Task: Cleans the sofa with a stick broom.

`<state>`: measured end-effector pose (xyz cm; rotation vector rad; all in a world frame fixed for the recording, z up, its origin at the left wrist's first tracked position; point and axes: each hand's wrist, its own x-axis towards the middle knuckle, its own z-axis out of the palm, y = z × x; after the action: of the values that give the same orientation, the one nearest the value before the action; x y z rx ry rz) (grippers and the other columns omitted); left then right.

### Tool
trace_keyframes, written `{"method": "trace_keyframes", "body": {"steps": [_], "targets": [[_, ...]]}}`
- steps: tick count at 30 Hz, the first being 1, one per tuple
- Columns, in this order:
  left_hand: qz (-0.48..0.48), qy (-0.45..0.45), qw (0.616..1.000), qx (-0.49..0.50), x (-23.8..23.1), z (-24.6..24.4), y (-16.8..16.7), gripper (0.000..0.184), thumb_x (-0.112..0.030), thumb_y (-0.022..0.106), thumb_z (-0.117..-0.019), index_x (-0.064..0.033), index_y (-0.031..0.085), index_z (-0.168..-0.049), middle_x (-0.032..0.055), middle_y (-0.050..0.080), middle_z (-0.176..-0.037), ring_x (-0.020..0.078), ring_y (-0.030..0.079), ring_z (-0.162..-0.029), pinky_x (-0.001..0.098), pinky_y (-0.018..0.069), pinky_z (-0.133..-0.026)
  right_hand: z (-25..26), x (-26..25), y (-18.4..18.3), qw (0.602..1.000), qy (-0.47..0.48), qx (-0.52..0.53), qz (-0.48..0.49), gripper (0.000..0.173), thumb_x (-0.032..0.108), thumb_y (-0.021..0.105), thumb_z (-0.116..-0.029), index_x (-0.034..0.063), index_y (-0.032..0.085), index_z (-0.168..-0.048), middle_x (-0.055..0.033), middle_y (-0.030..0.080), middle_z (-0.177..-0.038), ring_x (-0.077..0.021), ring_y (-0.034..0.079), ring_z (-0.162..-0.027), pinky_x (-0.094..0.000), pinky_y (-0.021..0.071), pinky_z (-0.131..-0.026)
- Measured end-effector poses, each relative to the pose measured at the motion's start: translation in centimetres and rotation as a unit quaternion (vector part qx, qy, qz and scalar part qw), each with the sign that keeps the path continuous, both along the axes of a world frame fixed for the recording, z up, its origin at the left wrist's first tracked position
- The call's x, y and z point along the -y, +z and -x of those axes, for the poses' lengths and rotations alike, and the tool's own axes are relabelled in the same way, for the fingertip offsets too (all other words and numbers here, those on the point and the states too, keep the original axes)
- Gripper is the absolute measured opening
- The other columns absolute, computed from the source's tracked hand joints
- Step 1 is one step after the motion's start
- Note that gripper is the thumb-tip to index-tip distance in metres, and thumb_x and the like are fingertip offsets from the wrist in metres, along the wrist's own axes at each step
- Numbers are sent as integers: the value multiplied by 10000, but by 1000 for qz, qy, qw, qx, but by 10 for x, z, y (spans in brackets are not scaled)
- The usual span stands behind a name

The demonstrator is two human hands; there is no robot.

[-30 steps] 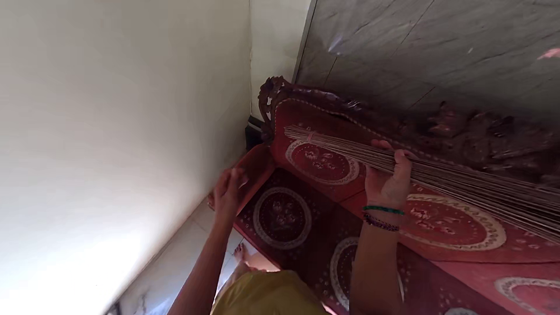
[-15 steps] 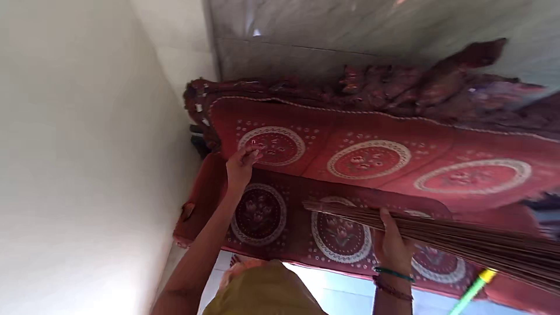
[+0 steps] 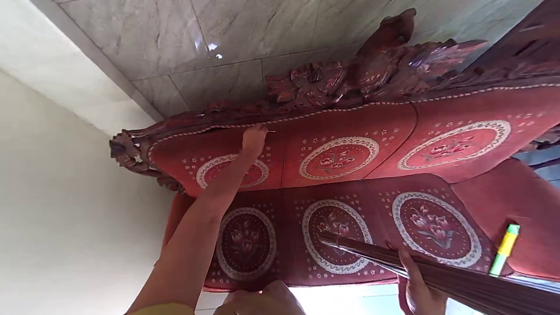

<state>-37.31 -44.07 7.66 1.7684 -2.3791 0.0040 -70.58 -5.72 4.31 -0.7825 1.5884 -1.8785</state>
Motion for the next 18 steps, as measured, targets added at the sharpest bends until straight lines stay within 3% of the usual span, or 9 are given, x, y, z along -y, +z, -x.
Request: {"method": "trace_keyframes", "body": {"steps": [5, 7, 8, 10, 12, 14, 15, 16, 18], "targets": [[-15, 23, 1000, -3, 9, 10, -18, 304, 9, 577, -963, -114, 727, -1198, 135, 701, -1213, 340, 688, -1091, 522, 565, -901, 14, 8, -14, 1000, 9, 28, 10, 154, 1, 577, -967, 90, 616, -1086, 10, 767, -987, -149, 745, -963, -334, 613, -923], [9, 36, 999, -21, 2, 6, -5, 313, -212, 621, -1021, -134, 678, -1319, 139, 717, -1212, 342, 682, -1135, 542, 530, -982, 4, 17, -11, 998, 21, 51, 22, 142, 19, 576, -971, 112, 623, -1066, 9, 768, -984, -146, 742, -964, -328, 611, -919], [18, 33, 998, -48, -12, 5, 7, 494, -369, 660, -1000, -135, 591, -1430, 163, 680, -1282, 365, 627, -1225, 578, 448, -1083, -3, 23, -6, 997, 30, 61, 37, 130, 39, 586, -969, 114, 633, -1065, -3, 772, -991, -158, 745, -970, -333, 611, -925], [7, -48, 990, -130, -69, 11, 35, 920, -659, 709, -857, -140, 423, -1561, 186, 447, -1549, 404, 396, -1448, 674, 278, -1185, -22, 37, 6, 991, 62, 92, 78, 99, 128, 647, -980, 129, 666, -1077, -40, 771, -1037, -198, 740, -1017, -364, 599, -965], [-87, -204, 950, -219, -140, 34, 44, 1124, -641, 861, -690, -175, 382, -1593, 76, 285, -1683, 287, 239, -1554, 612, 203, -1249, -47, 49, 20, 979, 105, 127, 117, 164, 219, 700, -967, 129, 681, -1103, -89, 754, -1121, -251, 713, -1102, -406, 571, -1013], [-142, -325, 902, -246, -196, 56, 32, 1069, -489, 930, -683, -230, 414, -1583, 35, 403, -1632, 238, 328, -1526, 603, 206, -1252, -77, 61, 36, 964, 167, 150, 139, 276, 348, 742, -938, 169, 698, -1144, -90, 733, -1206, -266, 680, -1184, -423, 557, -1040], [-119, -339, 904, -230, -210, 60, 19, 937, -441, 894, -759, -267, 441, -1561, 19, 517, -1545, 220, 447, -1451, 554, 289, -1231, -91, 64, 45, 956, 203, 156, 144, 343, 411, 748, -922, 192, 696, -1181, -78, 718, -1253, -256, 660, -1218, -418, 546, -1052], [-69, -335, 909, -237, -216, 59, 7, 744, -330, 872, -804, -229, 551, -1467, 41, 680, -1320, 230, 617, -1256, 509, 434, -1133, -103, 64, 55, 948, 231, 160, 152, 412, 454, 744, -914, 183, 681, -1219, -85, 700, -1293, -260, 642, -1248, -428, 531, -1068], [-3, -323, 922, -216, -209, 38, 1, 441, -189, 805, -838, -156, 657, -1253, 52, 746, -1045, 230, 711, -1011, 439, 565, -920, -116, 57, 78, 941, 250, 150, 173, 535, 506, 680, -938, 97, 591, -1270, -98, 670, -1300, -256, 597, -1284, -449, 474, -1114]]}}
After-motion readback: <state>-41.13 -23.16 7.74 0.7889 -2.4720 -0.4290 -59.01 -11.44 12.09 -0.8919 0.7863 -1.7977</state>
